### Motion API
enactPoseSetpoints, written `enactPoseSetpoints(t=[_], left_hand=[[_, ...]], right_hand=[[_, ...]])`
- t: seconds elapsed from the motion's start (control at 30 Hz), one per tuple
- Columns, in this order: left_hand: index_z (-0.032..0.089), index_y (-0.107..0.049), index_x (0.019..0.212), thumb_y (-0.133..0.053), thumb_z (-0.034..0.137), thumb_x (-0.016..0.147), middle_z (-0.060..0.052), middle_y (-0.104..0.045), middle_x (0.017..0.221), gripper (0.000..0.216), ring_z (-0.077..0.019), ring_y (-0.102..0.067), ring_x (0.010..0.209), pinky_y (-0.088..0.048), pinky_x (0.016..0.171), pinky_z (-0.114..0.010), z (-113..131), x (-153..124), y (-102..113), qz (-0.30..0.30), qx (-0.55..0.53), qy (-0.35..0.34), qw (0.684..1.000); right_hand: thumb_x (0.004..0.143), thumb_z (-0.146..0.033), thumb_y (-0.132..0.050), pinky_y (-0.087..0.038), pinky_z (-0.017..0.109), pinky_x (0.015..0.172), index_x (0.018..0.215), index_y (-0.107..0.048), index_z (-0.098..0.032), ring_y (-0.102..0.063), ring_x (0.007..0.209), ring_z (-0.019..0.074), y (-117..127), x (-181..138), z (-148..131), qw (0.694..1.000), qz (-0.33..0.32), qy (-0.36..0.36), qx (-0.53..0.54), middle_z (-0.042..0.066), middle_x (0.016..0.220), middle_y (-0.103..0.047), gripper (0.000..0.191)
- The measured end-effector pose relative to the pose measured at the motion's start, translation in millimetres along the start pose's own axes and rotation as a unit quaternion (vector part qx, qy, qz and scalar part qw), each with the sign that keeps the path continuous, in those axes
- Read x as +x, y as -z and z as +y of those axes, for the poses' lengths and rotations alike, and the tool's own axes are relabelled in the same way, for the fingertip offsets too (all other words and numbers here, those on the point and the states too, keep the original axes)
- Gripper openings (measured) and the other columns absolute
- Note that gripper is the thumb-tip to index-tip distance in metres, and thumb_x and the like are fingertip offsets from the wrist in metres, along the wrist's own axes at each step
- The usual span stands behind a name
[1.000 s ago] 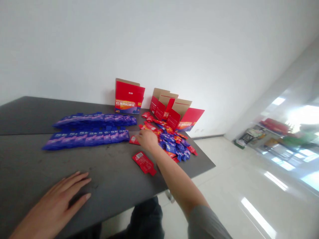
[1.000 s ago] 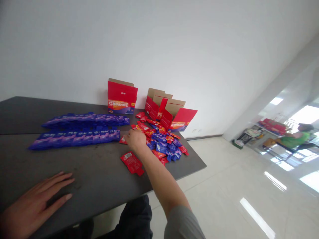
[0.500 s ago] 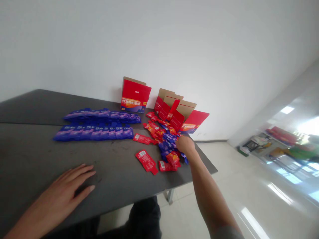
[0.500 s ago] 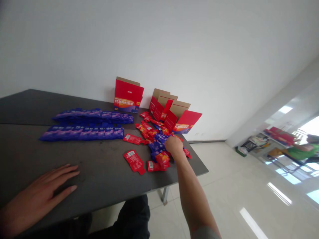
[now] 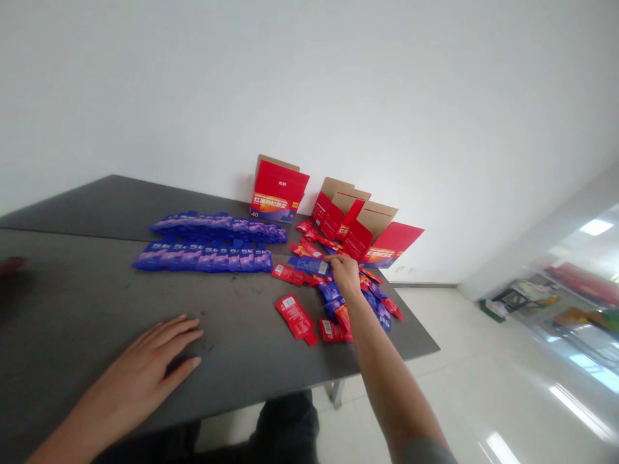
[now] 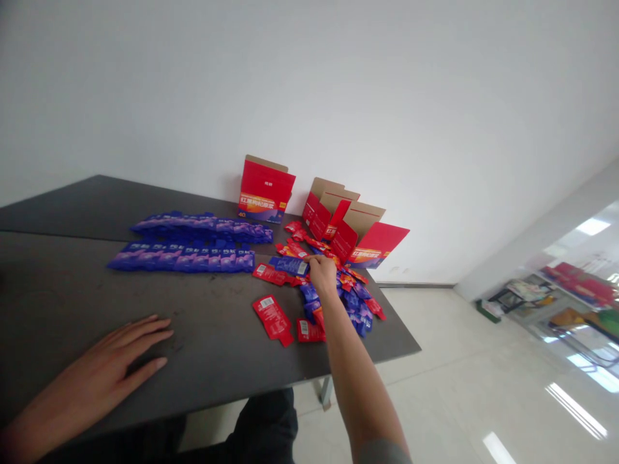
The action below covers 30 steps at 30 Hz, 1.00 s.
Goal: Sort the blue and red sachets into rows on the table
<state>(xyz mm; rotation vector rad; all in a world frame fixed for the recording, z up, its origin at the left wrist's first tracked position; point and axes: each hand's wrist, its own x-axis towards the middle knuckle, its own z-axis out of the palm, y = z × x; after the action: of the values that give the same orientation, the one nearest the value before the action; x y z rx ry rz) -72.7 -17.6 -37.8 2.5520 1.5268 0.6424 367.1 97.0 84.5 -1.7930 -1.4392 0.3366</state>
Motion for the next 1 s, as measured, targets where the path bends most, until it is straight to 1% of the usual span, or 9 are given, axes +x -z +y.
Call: enactPoseSetpoints(t=[0.13,0.27,0.33,0.47,0.67,0.73,0.8,0.9,1.0], left_hand=[[0.036,-0.07,0.131,-0.059,0.07,0.088,0.001,-0.064,0.147,0.056,-0.0321,-0.054,0.141,-0.039,0.121,-0.051,1,0,1,0.005,0.008,0.0,1.0],[0.036,-0.071,0.129,-0.059,0.072,0.087,0.0,-0.065,0.146,0.056,-0.0332,-0.055,0.14,-0.041,0.12,-0.053,0,0,0,0.006,0.007,0.0,1.0],[0.037,-0.07,0.131,-0.059,0.071,0.087,0.001,-0.063,0.147,0.056,-0.0328,-0.053,0.141,-0.04,0.12,-0.053,-1,-1,-1,0.006,0.008,-0.002,1.0],[0.039,-0.067,0.134,-0.06,0.07,0.087,0.002,-0.061,0.149,0.057,-0.0316,-0.051,0.144,-0.038,0.122,-0.052,-4,-2,-6,0.007,0.012,-0.006,1.0],[0.039,-0.067,0.134,-0.059,0.07,0.088,0.002,-0.061,0.15,0.057,-0.0314,-0.05,0.144,-0.037,0.122,-0.052,-4,-4,-7,0.009,0.019,-0.01,1.0],[0.039,-0.067,0.134,-0.06,0.07,0.088,0.002,-0.061,0.15,0.057,-0.0315,-0.05,0.144,-0.037,0.122,-0.052,-4,-4,-6,0.008,0.017,-0.012,1.0],[0.039,-0.066,0.135,-0.06,0.07,0.088,0.002,-0.061,0.15,0.057,-0.0315,-0.05,0.144,-0.037,0.122,-0.052,-4,-4,-6,0.008,0.016,-0.011,1.0],[0.039,-0.067,0.134,-0.061,0.069,0.087,0.002,-0.062,0.149,0.056,-0.0312,-0.051,0.143,-0.037,0.122,-0.051,-3,-3,-7,0.018,0.009,-0.007,1.0],[0.039,-0.067,0.133,-0.062,0.069,0.087,0.003,-0.062,0.148,0.055,-0.0308,-0.051,0.143,-0.038,0.122,-0.051,-1,-3,-6,0.021,0.004,-0.008,1.0]], right_hand=[[0.092,-0.026,-0.052,-0.051,0.029,0.092,0.109,-0.078,-0.017,-0.07,0.099,0.0217,-24,-4,-9,0.994,0.028,0.084,-0.062,0.007,0.105,-0.077,0.032],[0.093,-0.022,-0.059,-0.044,0.03,0.106,0.131,-0.067,-0.016,-0.059,0.123,0.0209,-50,-25,-24,0.959,-0.027,0.232,-0.158,0.012,0.135,-0.065,0.039],[0.096,-0.036,-0.063,-0.043,0.034,0.107,0.135,-0.063,-0.015,-0.057,0.126,0.0246,-59,-37,-27,0.949,-0.048,0.224,-0.215,0.015,0.135,-0.063,0.044],[0.088,-0.062,-0.07,-0.045,0.039,0.102,0.122,-0.07,-0.014,-0.058,0.119,0.0307,-67,-50,-24,0.934,-0.089,0.163,-0.307,0.017,0.12,-0.067,0.059],[0.079,-0.058,-0.079,-0.049,0.031,0.092,0.122,-0.074,-0.021,-0.065,0.112,0.0263,-61,-38,-23,0.898,-0.225,0.17,-0.338,0.012,0.12,-0.07,0.057],[0.083,-0.047,-0.075,-0.05,0.03,0.089,0.117,-0.075,-0.02,-0.068,0.107,0.0263,-56,-36,-27,0.871,-0.263,0.19,-0.369,0.012,0.116,-0.073,0.043],[0.089,-0.035,-0.065,-0.05,0.032,0.088,0.114,-0.075,-0.018,-0.07,0.105,0.0278,-52,-34,-29,0.854,-0.261,0.208,-0.4,0.014,0.112,-0.075,0.032],[0.096,-0.033,-0.055,-0.051,0.037,0.089,0.116,-0.073,-0.017,-0.07,0.104,0.0304,-49,-32,-27,0.877,-0.211,0.199,-0.382,0.016,0.109,-0.075,0.031],[0.1,-0.044,-0.052,-0.054,0.034,0.084,0.11,-0.072,-0.017,-0.072,0.094,0.0265,-63,-25,-21,0.963,-0.167,0.112,-0.18,0.013,0.1,-0.076,0.035]])
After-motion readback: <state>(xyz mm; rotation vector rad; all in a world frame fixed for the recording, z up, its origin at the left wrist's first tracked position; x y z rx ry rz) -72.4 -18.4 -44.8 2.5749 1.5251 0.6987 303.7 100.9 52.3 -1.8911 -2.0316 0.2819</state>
